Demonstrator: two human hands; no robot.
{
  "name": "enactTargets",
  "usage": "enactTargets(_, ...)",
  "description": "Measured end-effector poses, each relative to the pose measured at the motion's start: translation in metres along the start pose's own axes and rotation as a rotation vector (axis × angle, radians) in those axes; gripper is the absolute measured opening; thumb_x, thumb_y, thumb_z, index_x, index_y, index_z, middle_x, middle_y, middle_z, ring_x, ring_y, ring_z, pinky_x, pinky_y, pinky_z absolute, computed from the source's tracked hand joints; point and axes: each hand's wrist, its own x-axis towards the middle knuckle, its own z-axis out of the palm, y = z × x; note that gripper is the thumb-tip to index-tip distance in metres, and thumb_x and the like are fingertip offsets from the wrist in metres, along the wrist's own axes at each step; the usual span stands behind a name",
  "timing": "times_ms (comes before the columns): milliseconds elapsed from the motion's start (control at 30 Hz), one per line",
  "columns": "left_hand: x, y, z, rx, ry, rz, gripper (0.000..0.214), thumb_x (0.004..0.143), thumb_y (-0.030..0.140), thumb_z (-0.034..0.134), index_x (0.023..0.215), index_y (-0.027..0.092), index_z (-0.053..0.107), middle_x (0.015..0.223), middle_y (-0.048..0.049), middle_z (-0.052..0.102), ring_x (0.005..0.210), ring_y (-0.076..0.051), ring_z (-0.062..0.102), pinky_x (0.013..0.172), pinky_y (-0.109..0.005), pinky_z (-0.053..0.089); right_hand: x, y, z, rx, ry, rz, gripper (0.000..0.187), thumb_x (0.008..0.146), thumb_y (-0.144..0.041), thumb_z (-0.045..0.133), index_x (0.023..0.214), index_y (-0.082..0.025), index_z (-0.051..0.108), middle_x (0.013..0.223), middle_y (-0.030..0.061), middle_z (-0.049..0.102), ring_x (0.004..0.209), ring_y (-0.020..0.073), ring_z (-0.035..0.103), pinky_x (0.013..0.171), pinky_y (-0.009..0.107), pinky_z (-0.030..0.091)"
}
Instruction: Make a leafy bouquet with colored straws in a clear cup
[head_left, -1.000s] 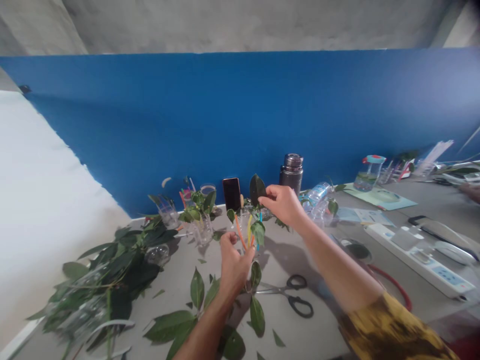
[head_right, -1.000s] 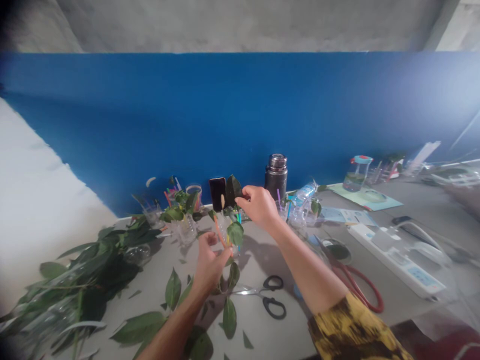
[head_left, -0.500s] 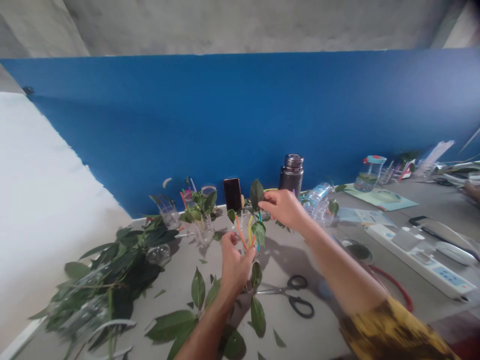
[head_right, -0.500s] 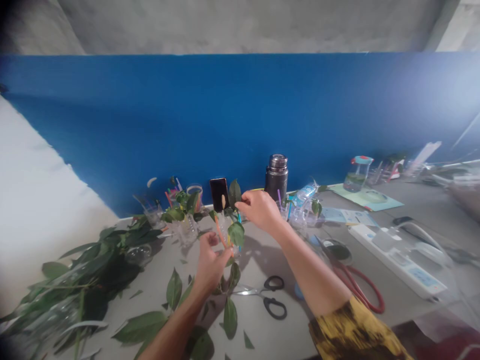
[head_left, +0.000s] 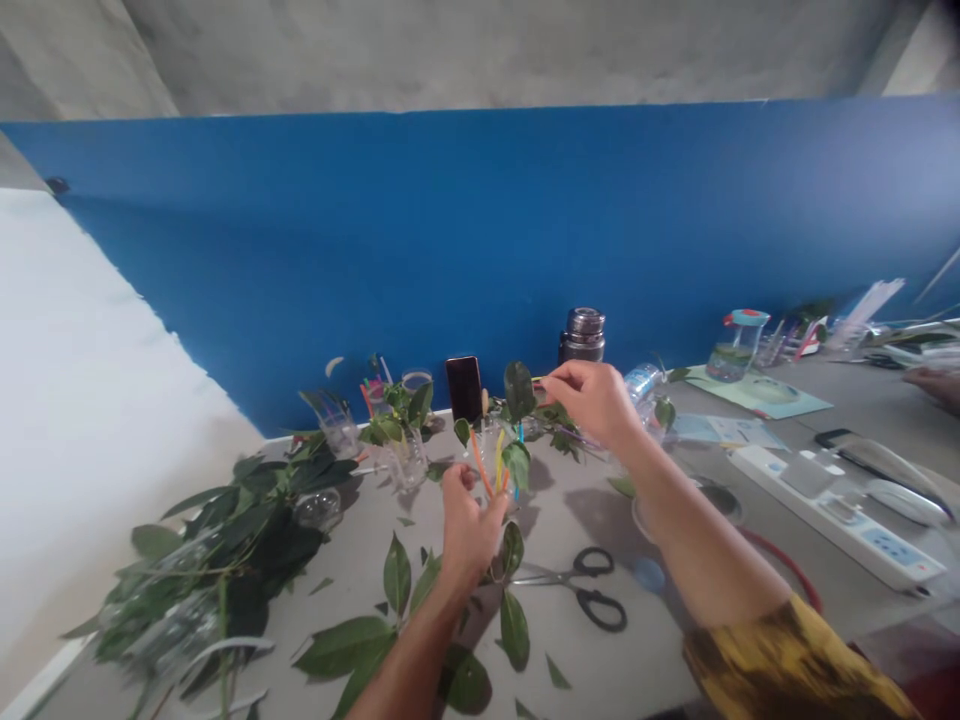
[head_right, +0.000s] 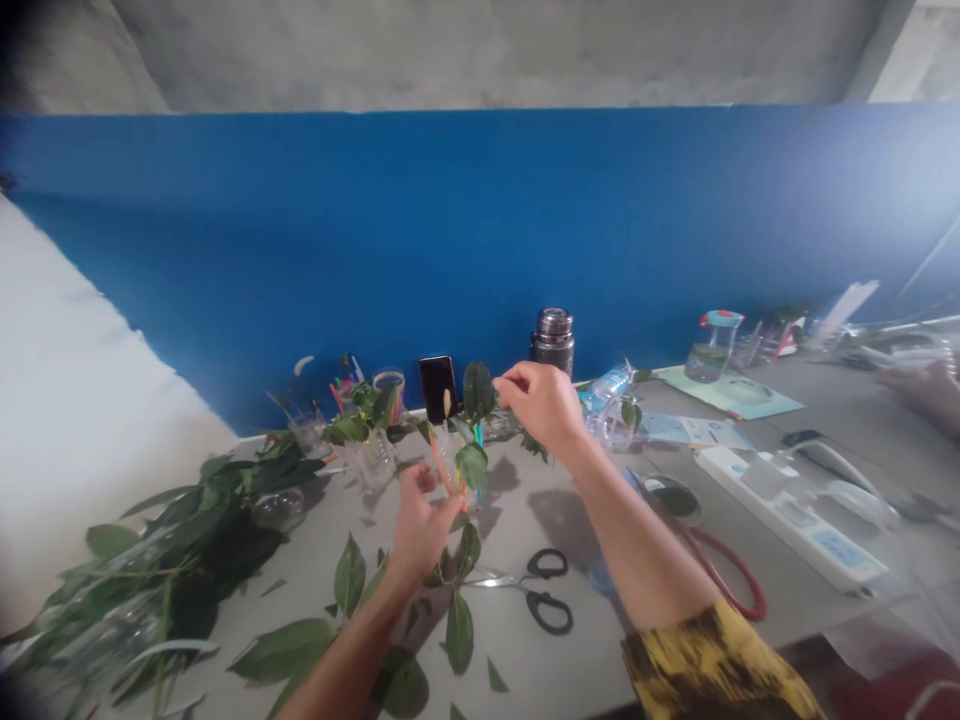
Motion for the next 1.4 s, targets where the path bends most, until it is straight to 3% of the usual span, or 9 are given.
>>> enactTargets(167,-0.001,0.005,0.000,0.002,0.034,0.020,0.046,0.072,0.029,0.075,0.112,0.025,0.052,0.119,-0.0120,0.061,0.117,-0.032,0.062,0.098,-0.048,0.053,-0.018,0.008,-0.017,-0.072,-0.039,0.063,0.029,0.089,-0.043,0.064,0.075,-0.020,0.075,0.063,0.0011,0.070,0.054,0.0153,0.053,0.055,0.028,0.033)
enactTargets(333,0.000,0.020,-0.007,0.019,0.114,0.029,0.035,0.078,0.031,0.070,0.109,0.023,0.055,0.104,-0.0081,0.066,0.099,-0.027,0.067,0.085,-0.041,0.055,-0.077,0.029,-0.018,-0.308,-0.600,-0.002,0.018,0.088,-0.025,0.062,0.077,-0.020,0.076,0.076,0.0041,0.077,0.068,0.0185,0.065,0.064,0.029,0.037)
enactTargets(433,0.002,0.025,-0.011,-0.064,0.084,0.021,0.027,0.086,0.036,0.063,0.109,0.022,0.057,0.072,0.0005,0.064,0.069,-0.022,0.066,0.070,-0.035,0.053,-0.114,0.044,-0.012,-0.470,-0.741,-0.023,0.013,0.087,-0.022,0.065,0.084,-0.021,0.078,0.089,0.0073,0.080,0.081,0.0214,0.068,0.068,0.029,0.036)
enactTargets(567,0.003,0.028,-0.013,-0.155,-0.037,-0.015,0.035,0.094,0.058,0.053,0.087,0.024,0.059,0.043,0.0071,0.044,0.039,-0.017,0.047,0.045,-0.028,0.036,-0.138,0.053,-0.006,-0.629,-0.764,-0.016,0.018,0.091,-0.020,0.060,0.094,-0.016,0.077,0.104,0.0127,0.079,0.091,0.0236,0.070,0.073,0.031,0.036)
enactTargets(767,-0.001,0.042,-0.018,-0.232,-0.056,0.045,0.066,0.095,0.079,0.046,0.057,0.025,0.046,0.040,0.0054,0.037,0.036,-0.012,0.042,0.043,-0.026,0.034,-0.142,0.044,-0.015,-0.650,-0.791,0.013,0.017,0.093,-0.020,0.062,0.099,-0.015,0.077,0.106,0.0132,0.078,0.096,0.0248,0.071,0.076,0.031,0.036)
enactTargets(933,-0.005,0.062,-0.033,-0.347,-0.094,0.077,0.067,0.092,0.081,0.051,0.060,0.022,0.057,0.043,0.0034,0.044,0.043,-0.014,0.050,0.049,-0.026,0.040,-0.145,0.047,-0.018,-0.681,-0.846,-0.014,0.021,0.088,-0.018,0.067,0.104,-0.018,0.080,0.112,0.0129,0.079,0.102,0.0276,0.072,0.074,0.031,0.037)
enactTargets(1100,-0.041,0.076,-0.057,-0.282,-0.318,-0.002,0.059,0.089,0.073,0.064,0.068,0.019,0.065,0.050,0.0009,0.056,0.051,-0.014,0.055,0.058,-0.026,0.044,-0.151,0.057,-0.038,-0.723,-0.752,0.004,0.017,0.089,-0.018,0.063,0.094,-0.018,0.080,0.100,0.0125,0.080,0.093,0.0266,0.073,0.072,0.030,0.037)
enactTargets(1267,-0.107,0.057,-0.048,-0.241,-0.499,-0.200,0.054,0.088,0.069,0.069,0.079,0.016,0.072,0.065,-0.0043,0.068,0.062,-0.015,0.060,0.063,-0.026,0.047,-0.179,0.074,-0.063,-0.339,-0.608,0.176,0.010,0.086,-0.023,0.065,0.083,-0.018,0.073,0.083,0.0066,0.077,0.076,0.0194,0.066,0.064,0.028,0.036)
enactTargets(1400,-0.145,0.041,-0.021,-0.354,-0.541,-0.303,0.072,0.081,0.066,0.079,0.132,0.016,0.070,0.123,-0.0178,0.075,0.110,-0.030,0.072,0.078,-0.033,0.059,-0.219,0.072,-0.040,0.215,-0.531,0.413,0.024,0.087,-0.042,0.065,0.085,-0.018,0.067,0.067,0.0003,0.065,0.061,0.0152,0.054,0.057,0.026,0.037)
